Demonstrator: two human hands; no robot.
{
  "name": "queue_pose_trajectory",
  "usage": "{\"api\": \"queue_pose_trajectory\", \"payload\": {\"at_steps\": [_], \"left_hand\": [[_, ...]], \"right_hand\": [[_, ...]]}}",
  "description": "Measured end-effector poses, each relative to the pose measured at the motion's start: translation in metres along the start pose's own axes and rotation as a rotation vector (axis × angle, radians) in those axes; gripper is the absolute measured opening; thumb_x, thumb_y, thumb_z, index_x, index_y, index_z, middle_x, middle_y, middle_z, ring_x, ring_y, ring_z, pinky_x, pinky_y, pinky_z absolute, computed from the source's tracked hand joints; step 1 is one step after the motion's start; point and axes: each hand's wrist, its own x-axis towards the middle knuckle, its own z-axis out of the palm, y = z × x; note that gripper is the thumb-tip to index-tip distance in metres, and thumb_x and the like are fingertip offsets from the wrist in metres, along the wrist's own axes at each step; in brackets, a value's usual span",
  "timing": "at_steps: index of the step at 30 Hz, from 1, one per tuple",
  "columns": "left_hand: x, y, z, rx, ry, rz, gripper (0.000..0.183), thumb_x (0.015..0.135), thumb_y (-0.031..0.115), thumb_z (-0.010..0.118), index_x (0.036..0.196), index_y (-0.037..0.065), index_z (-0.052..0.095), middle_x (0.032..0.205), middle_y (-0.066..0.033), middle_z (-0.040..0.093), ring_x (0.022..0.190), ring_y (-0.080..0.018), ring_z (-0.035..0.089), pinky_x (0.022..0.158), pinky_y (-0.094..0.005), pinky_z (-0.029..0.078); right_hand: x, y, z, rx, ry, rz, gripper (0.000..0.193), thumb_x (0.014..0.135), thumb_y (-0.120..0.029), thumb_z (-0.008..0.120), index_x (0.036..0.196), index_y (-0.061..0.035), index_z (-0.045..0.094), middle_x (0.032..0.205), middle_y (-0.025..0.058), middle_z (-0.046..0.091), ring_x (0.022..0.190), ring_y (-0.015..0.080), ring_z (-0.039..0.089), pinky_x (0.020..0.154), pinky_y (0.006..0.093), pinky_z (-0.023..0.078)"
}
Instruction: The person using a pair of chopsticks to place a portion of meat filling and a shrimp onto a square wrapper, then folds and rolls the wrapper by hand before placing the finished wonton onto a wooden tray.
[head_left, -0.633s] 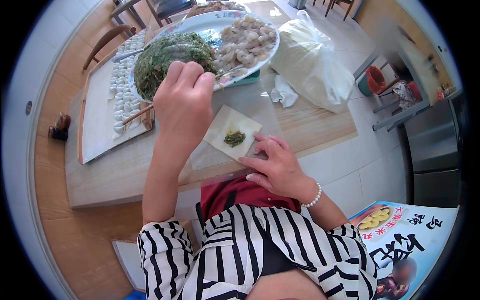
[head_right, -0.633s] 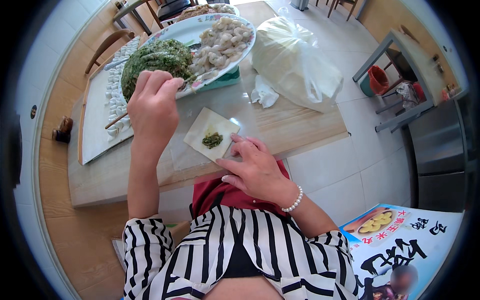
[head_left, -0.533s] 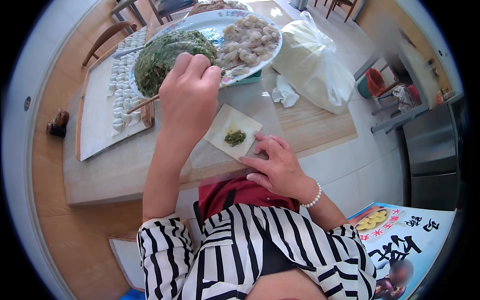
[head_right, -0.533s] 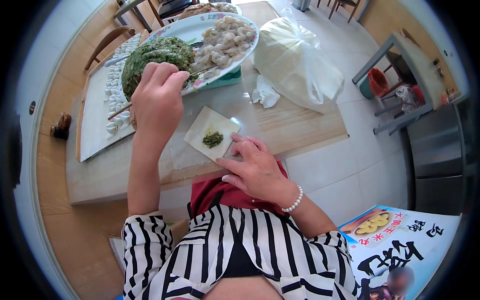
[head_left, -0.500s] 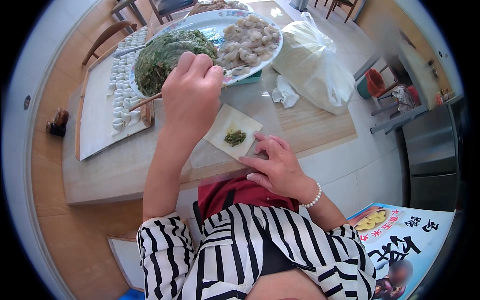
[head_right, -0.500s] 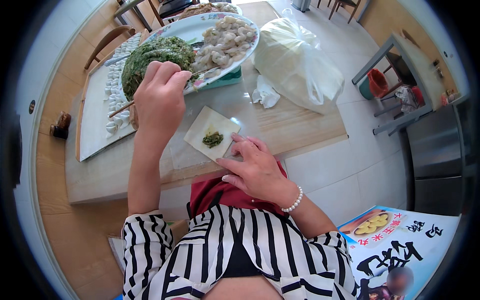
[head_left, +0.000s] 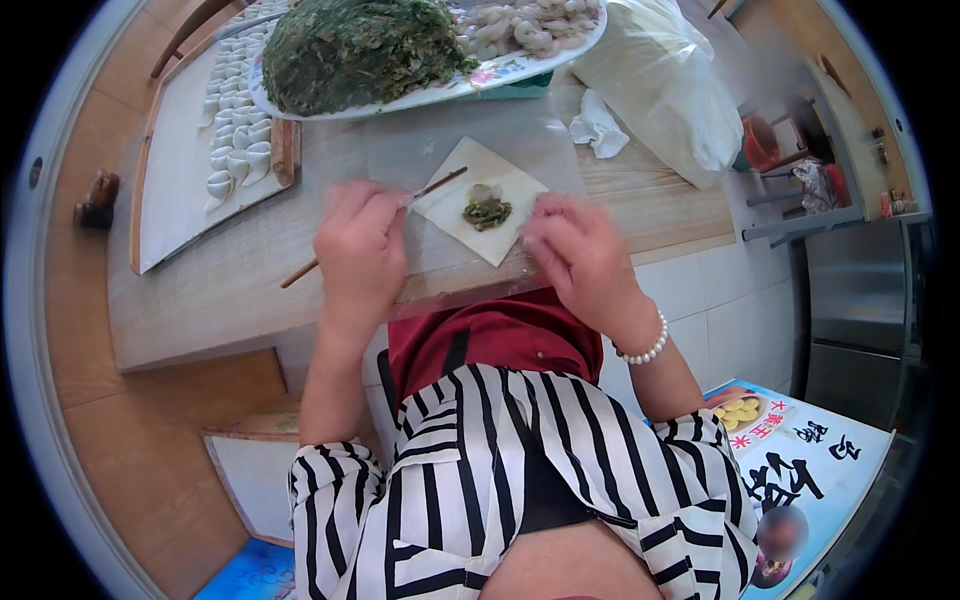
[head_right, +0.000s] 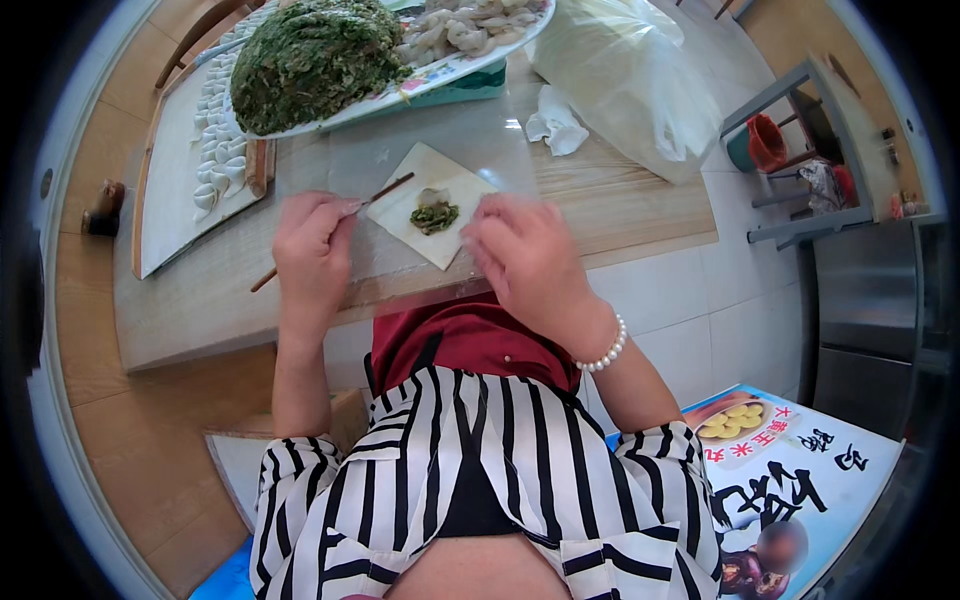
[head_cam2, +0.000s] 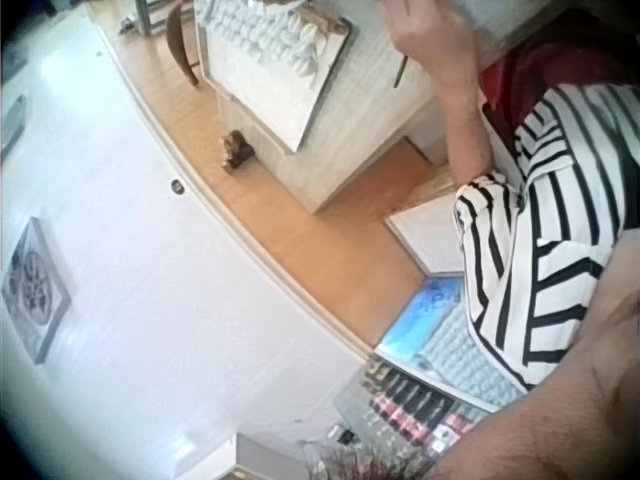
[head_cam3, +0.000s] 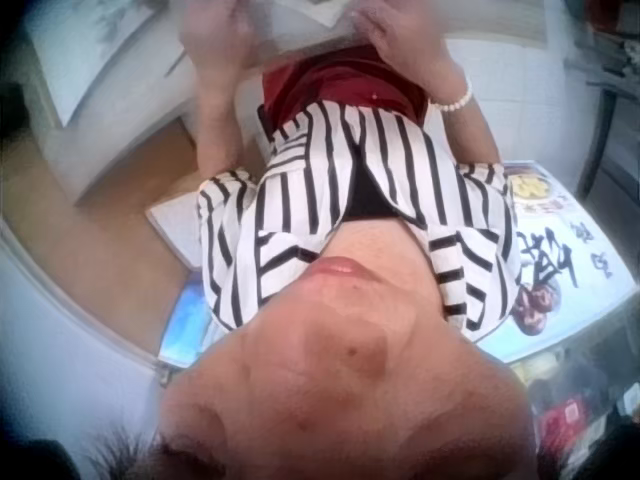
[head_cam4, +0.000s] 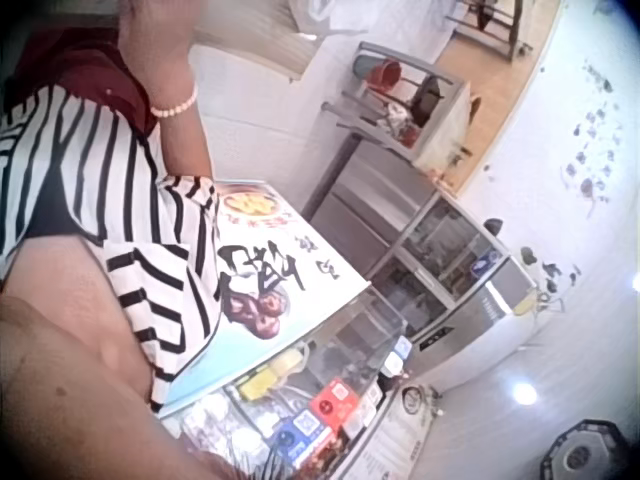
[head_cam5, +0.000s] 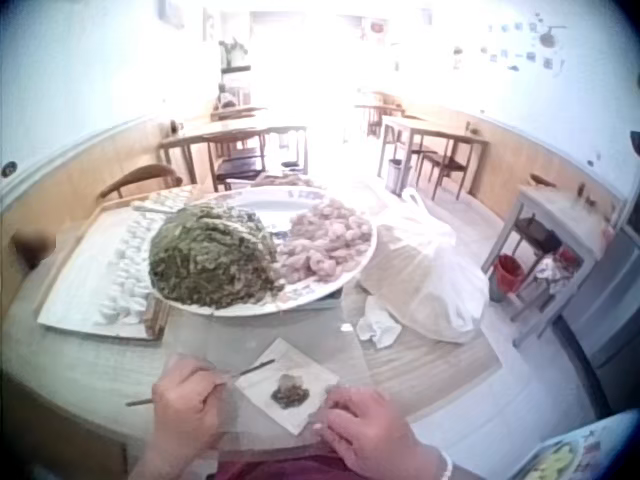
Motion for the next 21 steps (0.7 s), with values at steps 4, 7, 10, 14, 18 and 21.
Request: {"api": "queue_pose_trajectory", "payload": {"at_steps": [4,7,10,14,18,21], "left_hand": [[-0.003,0.002,0.004,-0.021,-0.089,0.017,0.014,0.077,-0.007,0.071,0.088,0.002,0.073,0.088,-0.0123,0.067,0.084,-0.0325,0.063,0.071,-0.0397,0.051],[0.002,0.010,0.003,-0.043,-0.136,-0.011,0.015,0.076,-0.007,0.072,0.088,0.001,0.072,0.087,-0.0125,0.067,0.084,-0.0320,0.063,0.071,-0.0392,0.051],[0.010,0.018,-0.002,-0.056,-0.161,0.032,0.015,0.076,-0.007,0.073,0.089,0.001,0.073,0.086,-0.0126,0.067,0.083,-0.0320,0.063,0.070,-0.0394,0.051],[0.009,0.023,-0.004,-0.083,-0.209,0.082,0.015,0.077,-0.008,0.072,0.090,0.001,0.073,0.087,-0.0125,0.067,0.083,-0.0311,0.063,0.070,-0.0396,0.051],[0.002,0.022,-0.006,-0.103,-0.077,-0.004,0.016,0.078,-0.009,0.071,0.090,0.001,0.074,0.087,-0.0120,0.067,0.083,-0.0296,0.063,0.069,-0.0383,0.050],[-0.001,0.020,-0.011,-0.035,-0.075,0.010,0.017,0.078,-0.009,0.071,0.091,0.001,0.074,0.087,-0.0115,0.066,0.083,-0.0290,0.063,0.069,-0.0373,0.050]], "right_hand": [[0.019,0.000,0.004,0.054,0.127,0.094,0.011,0.089,0.000,0.068,0.100,0.0000,0.067,0.099,0.0158,0.068,0.093,0.0361,0.065,0.081,0.0390,0.053],[0.026,0.009,0.011,0.086,0.086,0.138,0.012,0.090,0.000,0.068,0.101,0.0012,0.066,0.097,0.0160,0.068,0.090,0.0343,0.066,0.079,0.0377,0.054],[0.031,0.012,0.013,0.178,0.070,0.133,0.010,0.087,0.000,0.069,0.097,-0.0007,0.066,0.090,0.0152,0.066,0.084,0.0350,0.064,0.073,0.0419,0.052],[0.027,0.007,0.014,0.266,0.076,0.249,0.012,0.085,0.001,0.071,0.097,0.0002,0.068,0.089,0.0147,0.067,0.075,0.0303,0.066,0.066,0.0383,0.053],[0.023,0.003,0.010,0.272,0.082,0.297,0.013,0.085,0.002,0.072,0.098,0.0006,0.069,0.090,0.0148,0.068,0.076,0.0297,0.067,0.067,0.0376,0.054],[0.024,0.005,0.010,0.223,0.104,0.189,0.013,0.085,0.003,0.071,0.097,0.0007,0.069,0.093,0.0147,0.068,0.084,0.0319,0.066,0.072,0.0390,0.054]]}}
